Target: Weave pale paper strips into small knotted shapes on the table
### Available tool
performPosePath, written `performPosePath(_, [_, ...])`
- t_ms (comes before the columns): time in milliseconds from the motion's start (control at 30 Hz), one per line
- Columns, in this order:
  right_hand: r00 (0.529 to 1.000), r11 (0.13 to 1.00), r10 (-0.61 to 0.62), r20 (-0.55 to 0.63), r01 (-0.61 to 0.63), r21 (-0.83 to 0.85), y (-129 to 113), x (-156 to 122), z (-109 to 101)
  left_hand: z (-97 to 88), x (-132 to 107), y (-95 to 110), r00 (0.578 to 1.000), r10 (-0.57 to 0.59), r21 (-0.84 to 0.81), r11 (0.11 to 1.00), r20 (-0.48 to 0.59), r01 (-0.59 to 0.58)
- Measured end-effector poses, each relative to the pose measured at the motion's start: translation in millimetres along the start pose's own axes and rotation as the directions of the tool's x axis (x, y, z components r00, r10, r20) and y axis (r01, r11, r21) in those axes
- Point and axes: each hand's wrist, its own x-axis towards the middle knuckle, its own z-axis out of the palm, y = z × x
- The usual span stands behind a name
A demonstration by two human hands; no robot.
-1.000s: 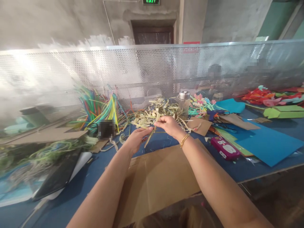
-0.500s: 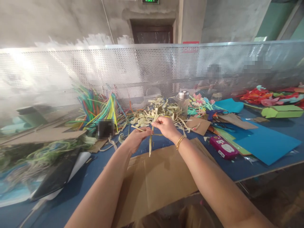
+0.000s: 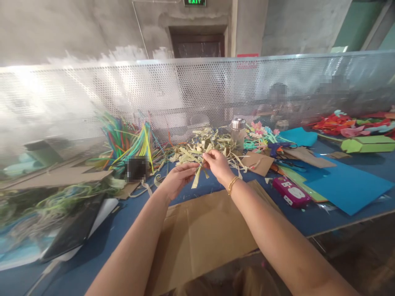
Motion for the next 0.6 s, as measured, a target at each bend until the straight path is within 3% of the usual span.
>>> performPosePath(167, [0.997,0.992,-0.068,-0.025,0.065,-0.105,6.1,2.1,2.0,3.1,-2.1,3.7,0.999,-0.003,0.003,1.000,0.037,0.002])
performPosePath(300, [0.998,0.992,-0.056,-0.008,0.055,-0.112,4.8,-0.6,5.6,3.2,-2.2,4.1,0.998,-0.010,-0.032,0.999,0.059,0.012])
performPosePath(367, [0.989,0.973,-0.147,-0.012,0.142,-0.183,0.1,-4.8,5.1,2.3,-0.9,3.7,0.999,-0.012,-0.089,0.996,0.039,0.016])
performPosePath(433, [0.942,0.888,-0.335,0.025,0.324,-0.325,-6.5,-9.9,2.8,1.2,1.0,3.6,1.000,-0.011,-0.158,0.987,0.003,0.012])
performPosePath(500, [0.852,0.732,-0.499,0.157,0.512,-0.450,-12.9,-14.0,0.1,0.1,3.2,3.5,0.999,-0.001,-0.221,0.975,-0.037,-0.008])
performPosePath(567, [0.776,0.595,-0.554,0.302,0.623,-0.508,-17.0,-15.5,-1.8,-1.1,5.4,3.1,0.997,0.017,-0.268,0.963,-0.072,-0.036])
performPosePath(600, [0.759,0.558,-0.552,0.346,0.644,-0.524,-17.9,-15.2,-2.3,-1.7,6.3,2.9,0.996,0.024,-0.278,0.959,-0.084,-0.047])
